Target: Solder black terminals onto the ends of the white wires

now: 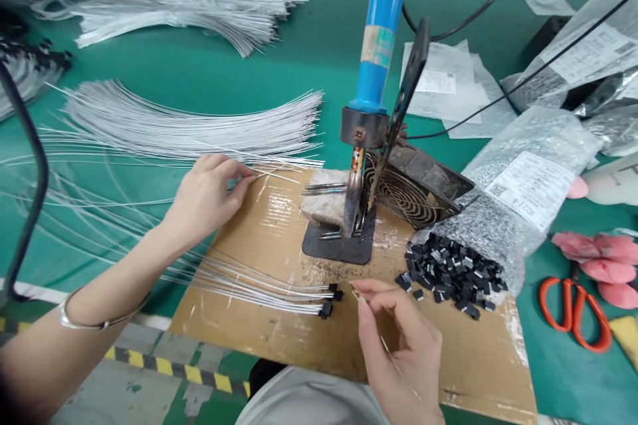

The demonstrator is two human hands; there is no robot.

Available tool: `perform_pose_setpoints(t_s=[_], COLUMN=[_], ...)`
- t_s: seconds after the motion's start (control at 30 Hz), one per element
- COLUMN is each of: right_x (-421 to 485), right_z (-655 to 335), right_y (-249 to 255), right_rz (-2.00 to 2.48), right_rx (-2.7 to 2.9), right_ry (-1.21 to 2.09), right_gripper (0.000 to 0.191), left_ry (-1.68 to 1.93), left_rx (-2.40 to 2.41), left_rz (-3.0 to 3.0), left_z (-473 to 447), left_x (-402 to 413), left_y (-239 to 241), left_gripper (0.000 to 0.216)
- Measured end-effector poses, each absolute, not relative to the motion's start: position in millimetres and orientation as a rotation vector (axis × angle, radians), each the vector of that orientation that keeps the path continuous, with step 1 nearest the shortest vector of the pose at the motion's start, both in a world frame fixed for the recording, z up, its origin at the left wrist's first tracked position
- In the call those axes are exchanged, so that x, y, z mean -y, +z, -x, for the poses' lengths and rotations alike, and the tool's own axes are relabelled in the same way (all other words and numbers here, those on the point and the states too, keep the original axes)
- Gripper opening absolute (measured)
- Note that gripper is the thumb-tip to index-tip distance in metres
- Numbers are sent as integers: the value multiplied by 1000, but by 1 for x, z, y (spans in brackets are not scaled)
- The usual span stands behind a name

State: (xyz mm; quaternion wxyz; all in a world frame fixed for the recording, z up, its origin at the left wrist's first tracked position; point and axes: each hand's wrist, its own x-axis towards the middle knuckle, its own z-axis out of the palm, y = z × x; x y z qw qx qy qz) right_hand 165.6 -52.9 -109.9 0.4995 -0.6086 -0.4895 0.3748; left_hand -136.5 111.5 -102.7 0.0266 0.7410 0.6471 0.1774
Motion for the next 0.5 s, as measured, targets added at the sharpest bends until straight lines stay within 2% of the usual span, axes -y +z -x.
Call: perform_pose_setpoints(t_s=[0.17, 0.37, 0.5], right_x=[46, 44, 45], right_z=[-187, -200, -206], right_y=[-114, -112, -113], right_rz=[1410, 1439, 1459], right_rx=[1291, 1192, 1168], right_ry=[760, 649, 617], right_gripper=[15, 16, 15], left_ry=[541, 527, 553], left_rx=[-1867, -1721, -1616], left_rz=[-2285, -2127, -2039], left_z=[134, 122, 107], left_x=[-104, -83, -70], left_y=[-95, -77, -73], left_gripper=[15, 7, 20])
